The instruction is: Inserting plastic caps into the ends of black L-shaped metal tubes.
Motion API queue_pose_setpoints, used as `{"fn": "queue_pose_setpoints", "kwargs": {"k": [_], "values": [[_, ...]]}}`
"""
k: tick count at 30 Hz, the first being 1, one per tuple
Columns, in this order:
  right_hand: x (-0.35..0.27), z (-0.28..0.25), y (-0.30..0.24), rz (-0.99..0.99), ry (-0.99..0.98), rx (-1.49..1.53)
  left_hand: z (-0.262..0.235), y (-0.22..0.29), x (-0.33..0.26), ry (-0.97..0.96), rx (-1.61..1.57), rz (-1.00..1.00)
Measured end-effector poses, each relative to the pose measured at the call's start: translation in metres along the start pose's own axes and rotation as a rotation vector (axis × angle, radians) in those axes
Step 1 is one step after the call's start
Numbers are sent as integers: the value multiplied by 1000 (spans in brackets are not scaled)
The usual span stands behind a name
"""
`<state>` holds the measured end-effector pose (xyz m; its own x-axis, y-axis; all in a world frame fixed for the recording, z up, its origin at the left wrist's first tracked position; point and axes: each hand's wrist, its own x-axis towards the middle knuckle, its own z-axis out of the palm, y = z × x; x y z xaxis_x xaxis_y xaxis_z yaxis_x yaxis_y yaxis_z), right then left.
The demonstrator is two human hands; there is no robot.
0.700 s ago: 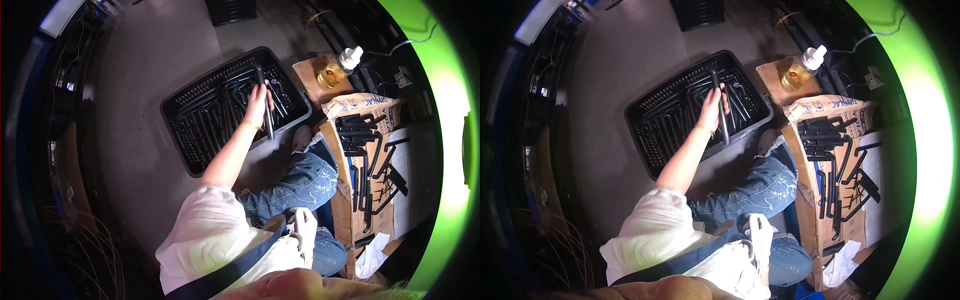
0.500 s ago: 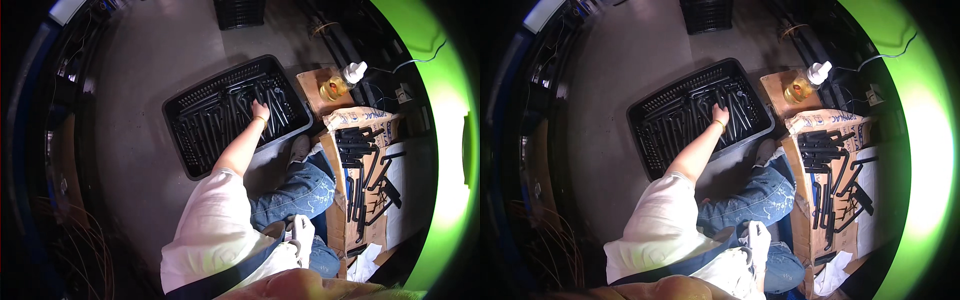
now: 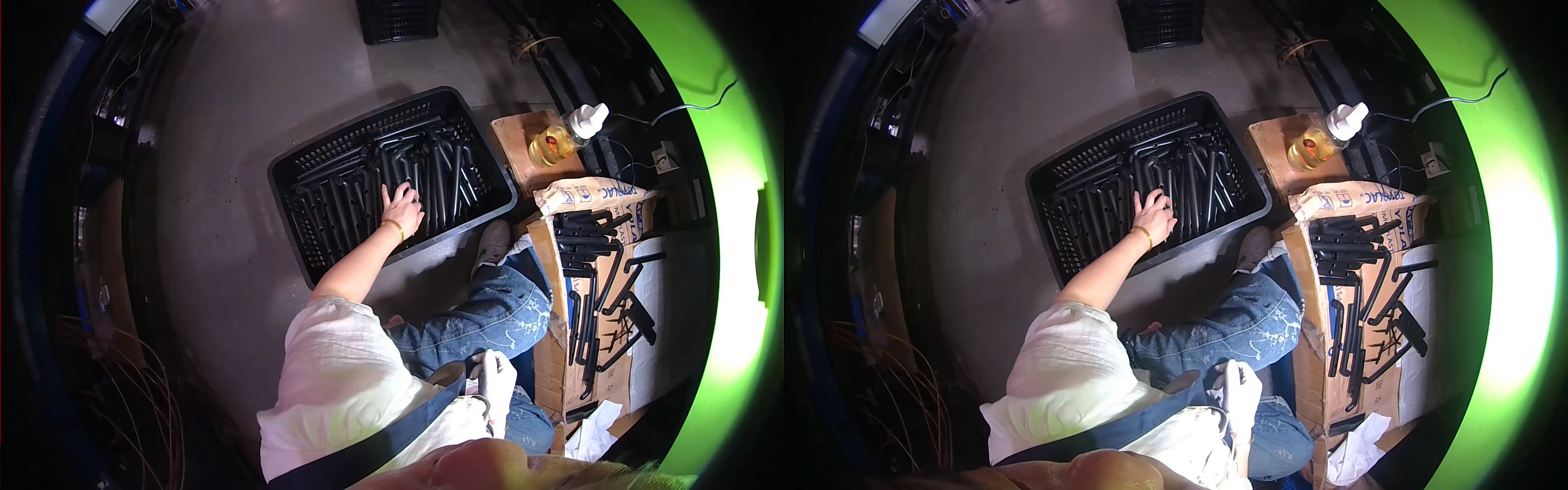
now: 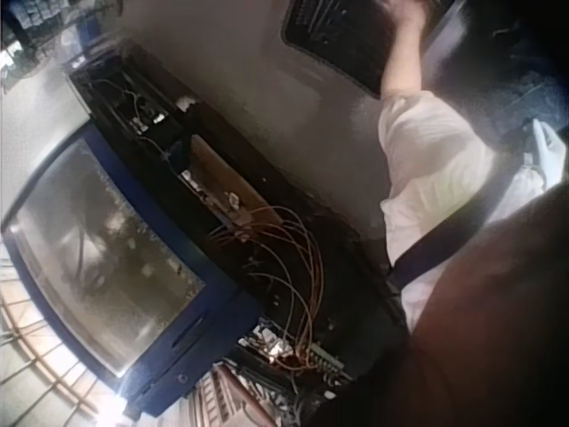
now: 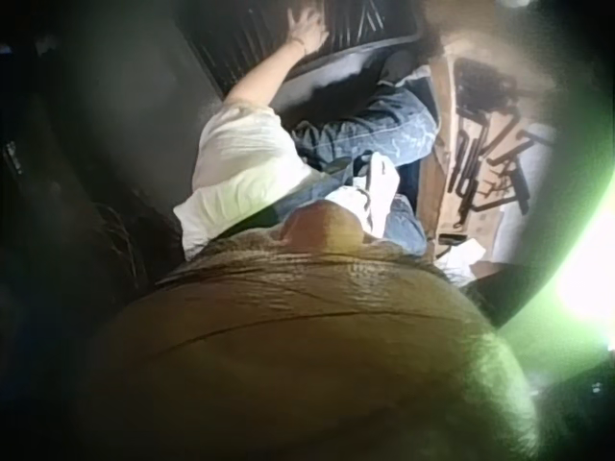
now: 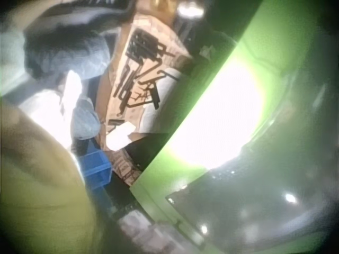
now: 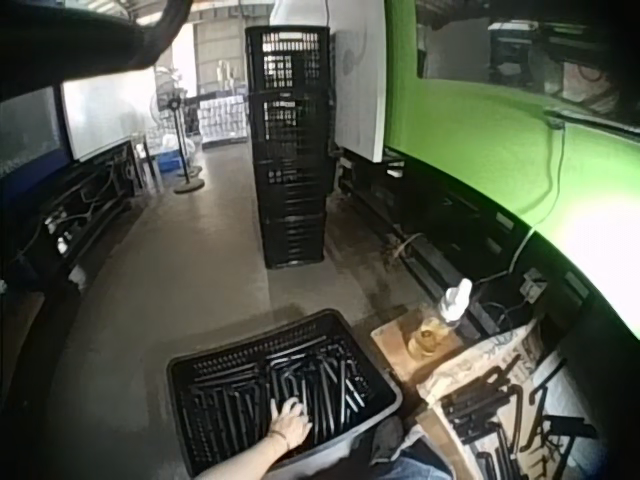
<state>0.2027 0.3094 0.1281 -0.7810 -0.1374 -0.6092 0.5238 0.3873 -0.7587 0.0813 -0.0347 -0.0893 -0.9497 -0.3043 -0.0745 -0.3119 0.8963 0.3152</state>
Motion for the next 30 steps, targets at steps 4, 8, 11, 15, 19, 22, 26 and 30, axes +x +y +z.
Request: {"fn": "queue_pose_setpoints", "kwargs": {"k": [4, 8, 11, 15, 19, 22, 26, 30], "values": [[-1, -1, 1, 3, 6, -31, -7, -7, -5, -9, -49, 69], [-1, 1, -5, 28, 3, -3, -6, -2, -9, 341, -104, -109], [-4, 1, -4, 14, 11, -5, 15, -12, -10, 403, -248, -369], [-2, 1, -3, 22, 11, 9, -2, 4, -4, 242, -116, -528], [-2, 0, 0, 9, 13, 16, -9, 9, 2, 180, -109, -639], [-3, 1, 0, -35, 19, -17, -10, 3, 9, 175, -102, -622], [-2, -1, 6, -38, 12, -24, -7, 2, 15, 138, -78, -575], [-2, 0, 9, -61, 27, -27, -6, -9, 17, 80, -271, -606]]}}
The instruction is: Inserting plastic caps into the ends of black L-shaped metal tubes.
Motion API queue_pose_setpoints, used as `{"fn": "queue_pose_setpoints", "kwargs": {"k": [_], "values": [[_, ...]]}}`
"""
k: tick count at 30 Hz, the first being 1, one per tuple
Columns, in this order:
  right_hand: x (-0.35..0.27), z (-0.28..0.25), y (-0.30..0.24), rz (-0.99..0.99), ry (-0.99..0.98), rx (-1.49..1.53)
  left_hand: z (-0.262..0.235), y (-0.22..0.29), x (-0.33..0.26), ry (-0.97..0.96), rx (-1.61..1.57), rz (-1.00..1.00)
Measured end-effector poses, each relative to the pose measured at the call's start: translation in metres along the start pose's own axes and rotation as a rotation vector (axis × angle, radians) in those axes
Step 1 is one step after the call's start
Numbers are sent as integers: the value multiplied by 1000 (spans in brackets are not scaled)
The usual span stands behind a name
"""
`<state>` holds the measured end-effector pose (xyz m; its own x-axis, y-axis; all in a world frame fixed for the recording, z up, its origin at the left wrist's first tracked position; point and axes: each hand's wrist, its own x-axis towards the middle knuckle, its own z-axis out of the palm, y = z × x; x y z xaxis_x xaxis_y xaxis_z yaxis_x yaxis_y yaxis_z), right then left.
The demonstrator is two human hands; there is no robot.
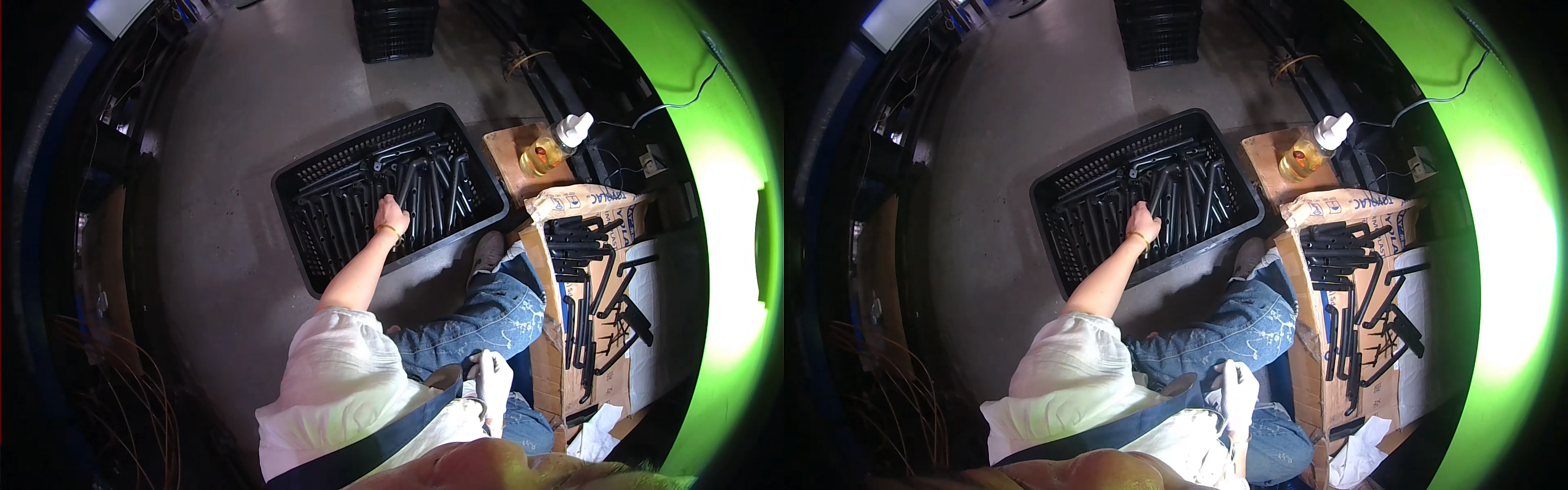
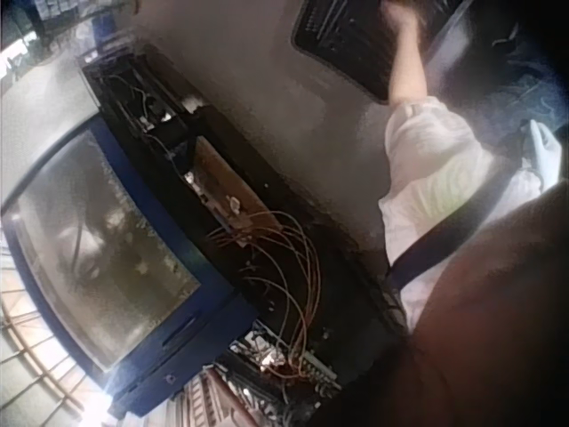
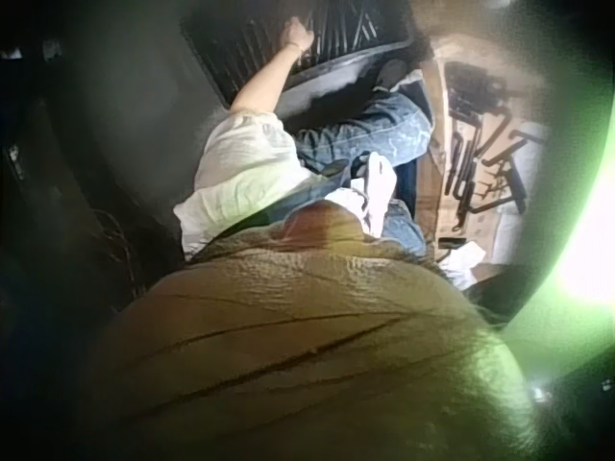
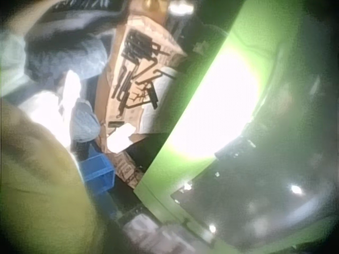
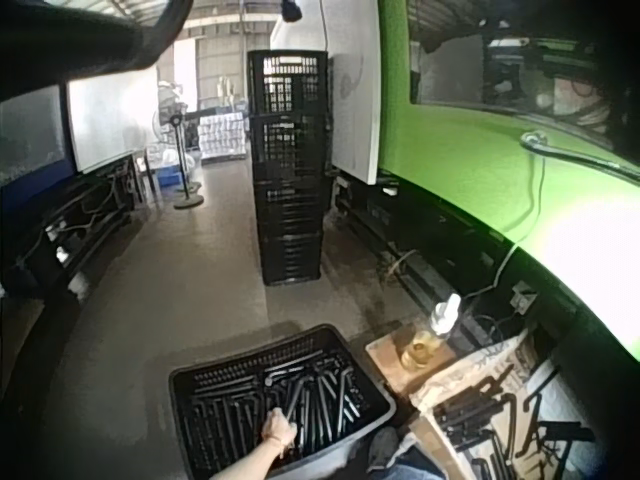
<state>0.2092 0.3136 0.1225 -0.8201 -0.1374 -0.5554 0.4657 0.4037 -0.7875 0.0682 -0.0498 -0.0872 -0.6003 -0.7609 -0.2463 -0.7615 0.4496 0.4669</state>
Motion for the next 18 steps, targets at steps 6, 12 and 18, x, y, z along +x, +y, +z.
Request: {"fn": "queue_pose_setpoints", "kwargs": {"k": [6, 12, 18], "values": [[-3, 0, -6, 23, 4, 11, -76, -15, 24, 198, 113, 380], [-1, 2, -14, 55, -4, -12, -111, -89, 108, 206, 419, 277], [1, 0, -9, 44, 14, -4, -110, -82, 100, 428, 588, 466]]}}
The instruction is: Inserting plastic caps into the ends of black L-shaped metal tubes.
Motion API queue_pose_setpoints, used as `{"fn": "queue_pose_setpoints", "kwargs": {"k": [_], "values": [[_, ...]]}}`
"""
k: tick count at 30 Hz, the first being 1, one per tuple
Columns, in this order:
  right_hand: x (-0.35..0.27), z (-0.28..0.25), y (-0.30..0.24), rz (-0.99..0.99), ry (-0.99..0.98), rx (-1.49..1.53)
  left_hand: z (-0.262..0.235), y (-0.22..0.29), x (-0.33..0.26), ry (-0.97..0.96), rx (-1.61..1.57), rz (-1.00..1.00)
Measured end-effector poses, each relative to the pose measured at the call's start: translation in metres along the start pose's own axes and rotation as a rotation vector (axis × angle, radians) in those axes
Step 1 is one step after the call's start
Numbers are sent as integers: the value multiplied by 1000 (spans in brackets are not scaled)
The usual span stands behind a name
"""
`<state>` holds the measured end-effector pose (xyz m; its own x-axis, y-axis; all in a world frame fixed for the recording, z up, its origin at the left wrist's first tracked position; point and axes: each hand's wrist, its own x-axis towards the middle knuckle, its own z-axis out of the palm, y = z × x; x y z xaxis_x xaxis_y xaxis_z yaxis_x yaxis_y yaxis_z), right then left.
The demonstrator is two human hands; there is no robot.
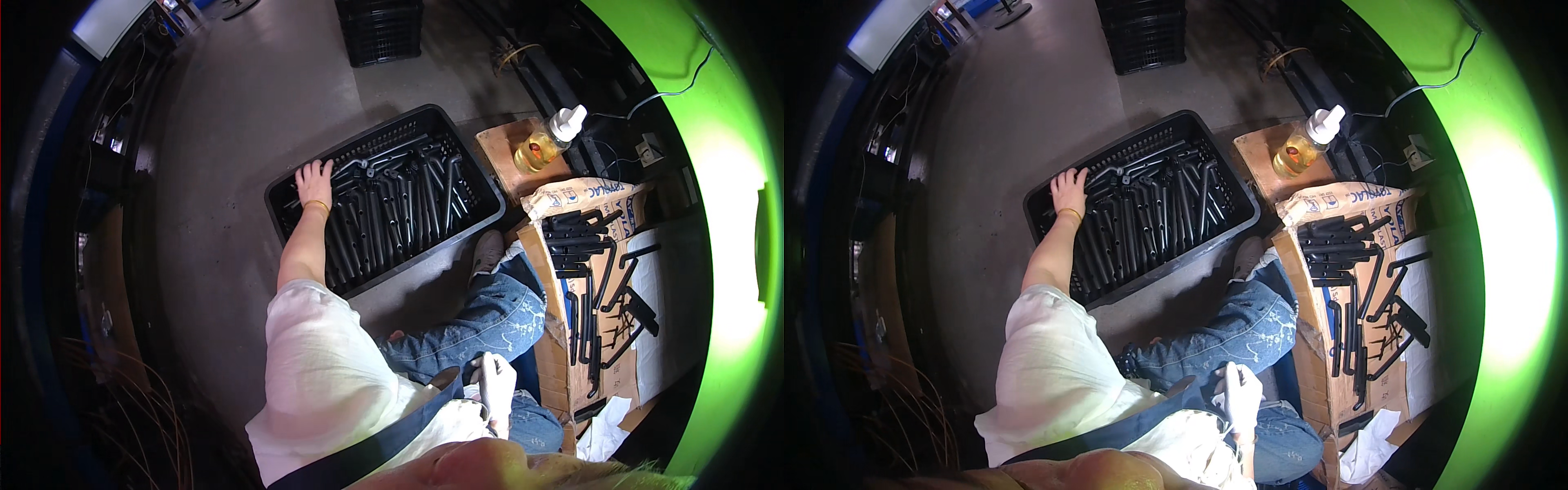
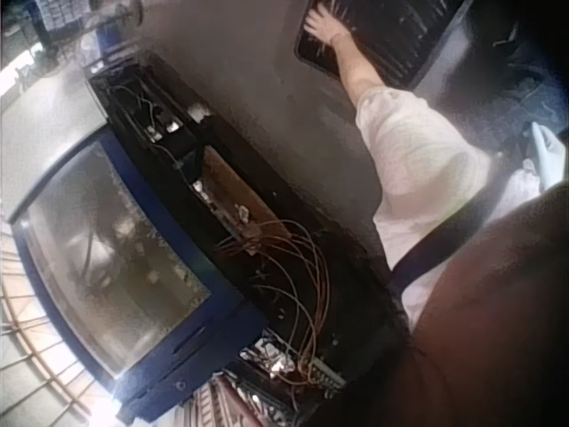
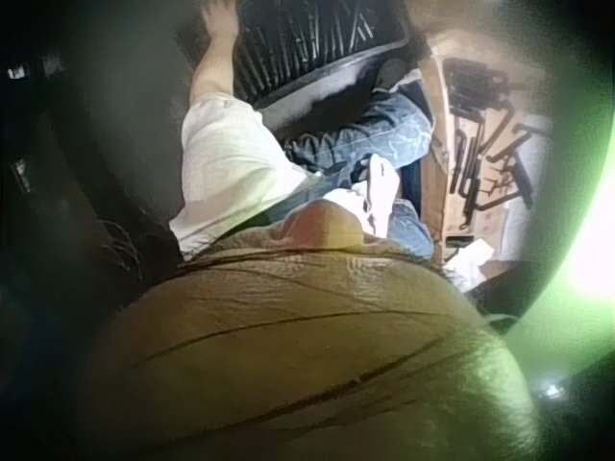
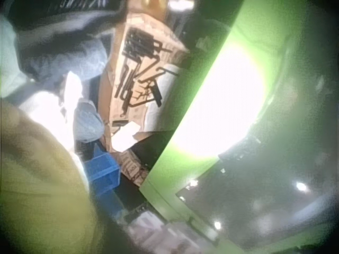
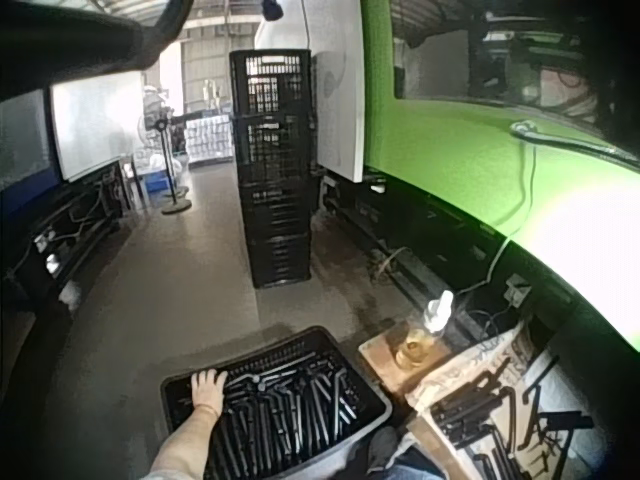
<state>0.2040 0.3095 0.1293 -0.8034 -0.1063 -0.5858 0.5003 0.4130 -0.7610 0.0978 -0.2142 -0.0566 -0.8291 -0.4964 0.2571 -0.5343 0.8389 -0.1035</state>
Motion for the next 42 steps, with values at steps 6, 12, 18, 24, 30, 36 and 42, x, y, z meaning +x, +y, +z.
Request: {"fn": "queue_pose_setpoints", "kwargs": {"k": [6, 12, 18, 24, 30, 36, 42], "values": [[1, 3, -11, 30, -13, 3, -25, 116, 1, -39, -358, 316], [0, 6, -13, 39, 0, 19, -5, 224, -6, -737, -631, -239], [2, 4, -3, -12, 13, 12, 11, 261, -18, -368, -617, -322], [5, 2, 2, -12, 11, 12, -7, 293, -14, -308, -583, -256], [5, 1, 4, 44, -14, 58, 26, 313, -6, -478, -905, -626], [10, 0, 14, -2, -31, 60, 37, 304, 13, 122, -1431, -1024], [11, 1, 16, 14, -20, 88, 12, 260, 71, 361, -2190, -1314]]}}
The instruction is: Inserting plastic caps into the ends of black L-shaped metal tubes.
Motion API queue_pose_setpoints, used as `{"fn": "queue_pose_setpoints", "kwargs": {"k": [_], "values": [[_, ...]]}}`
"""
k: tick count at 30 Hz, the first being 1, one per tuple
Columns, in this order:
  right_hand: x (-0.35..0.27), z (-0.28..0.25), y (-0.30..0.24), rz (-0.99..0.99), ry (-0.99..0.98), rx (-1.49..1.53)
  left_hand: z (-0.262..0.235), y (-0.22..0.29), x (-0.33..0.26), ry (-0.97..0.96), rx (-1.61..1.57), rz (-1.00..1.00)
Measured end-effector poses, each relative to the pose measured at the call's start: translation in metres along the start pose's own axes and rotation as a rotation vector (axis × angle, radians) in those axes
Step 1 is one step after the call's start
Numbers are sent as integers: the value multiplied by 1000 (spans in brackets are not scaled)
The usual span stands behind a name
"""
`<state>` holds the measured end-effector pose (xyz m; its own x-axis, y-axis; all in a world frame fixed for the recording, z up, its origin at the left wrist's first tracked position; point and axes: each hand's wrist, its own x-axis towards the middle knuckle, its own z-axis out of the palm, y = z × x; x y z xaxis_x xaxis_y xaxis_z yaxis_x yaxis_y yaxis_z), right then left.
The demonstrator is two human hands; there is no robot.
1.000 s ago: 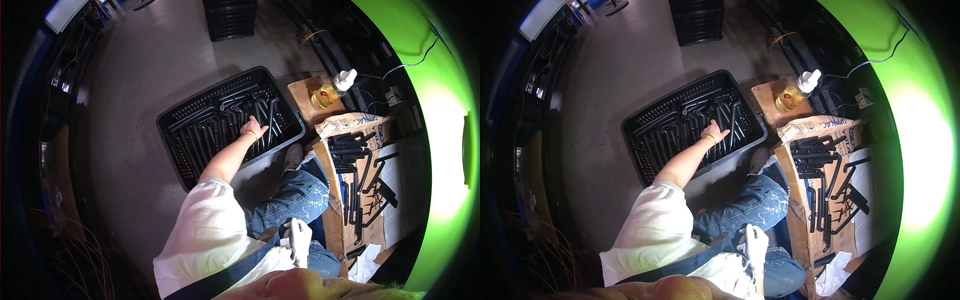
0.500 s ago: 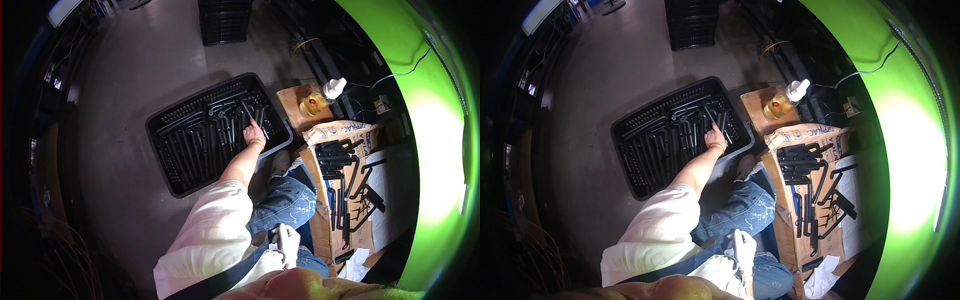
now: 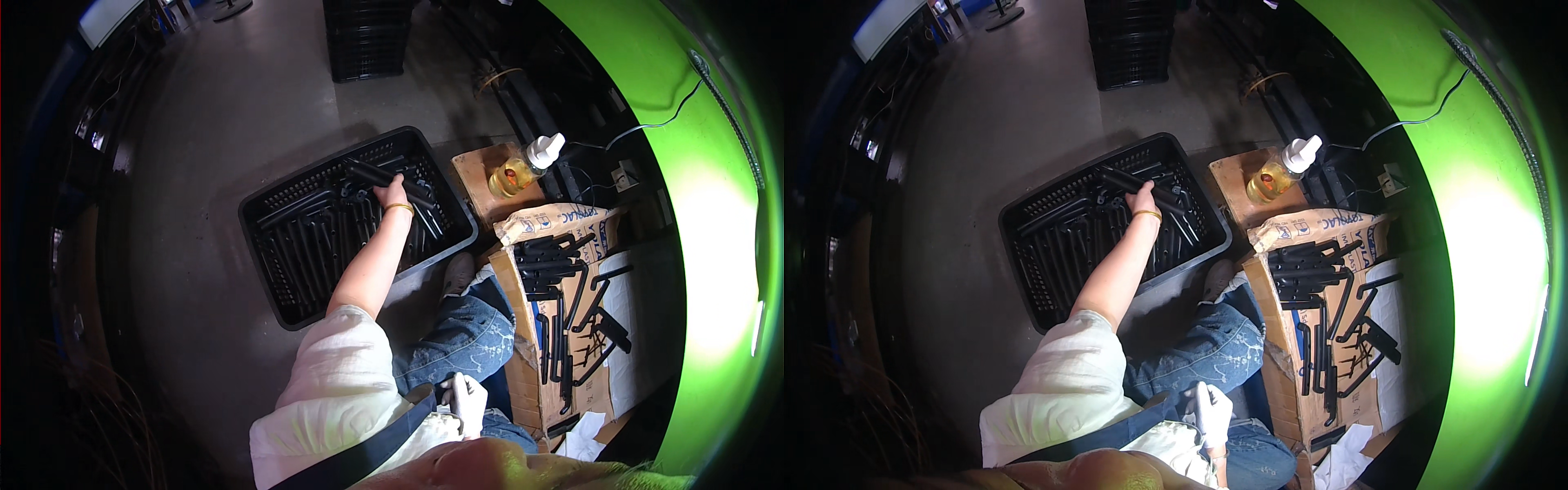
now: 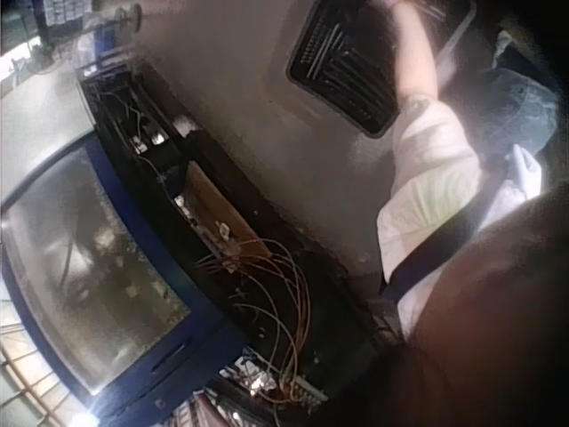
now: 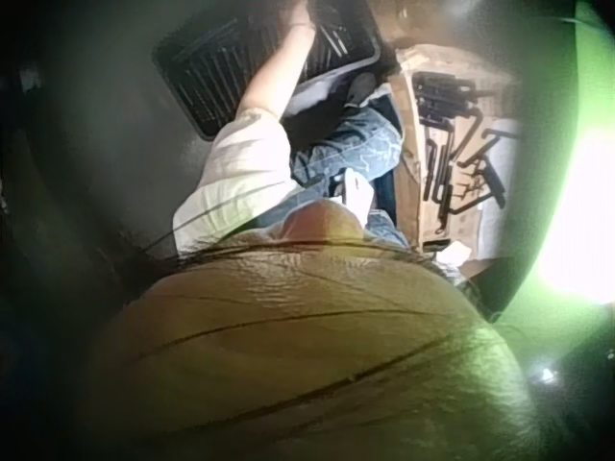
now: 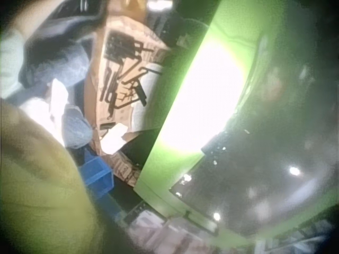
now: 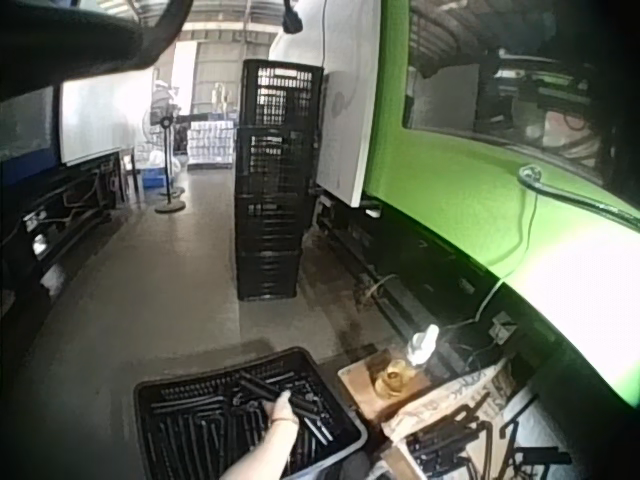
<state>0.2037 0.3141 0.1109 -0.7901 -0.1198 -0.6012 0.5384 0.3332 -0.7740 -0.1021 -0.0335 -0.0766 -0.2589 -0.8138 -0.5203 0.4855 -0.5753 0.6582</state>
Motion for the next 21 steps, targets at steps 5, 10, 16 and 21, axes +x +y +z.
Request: {"fn": "queue_pose_setpoints", "kwargs": {"k": [5, 10, 16, 21], "values": [[-1, -3, 1, -10, 25, 9, 32, 17, 9, 118, -218, -176], [-3, 2, -9, 9, 0, -21, -12, 12, 68, -55, 95, -443], [0, 0, -5, 18, 3, 7, -41, 12, 40, -355, 1196, 525], [-3, 1, -10, -14, -18, -30, -72, 75, 42, -256, 2096, 605]]}}
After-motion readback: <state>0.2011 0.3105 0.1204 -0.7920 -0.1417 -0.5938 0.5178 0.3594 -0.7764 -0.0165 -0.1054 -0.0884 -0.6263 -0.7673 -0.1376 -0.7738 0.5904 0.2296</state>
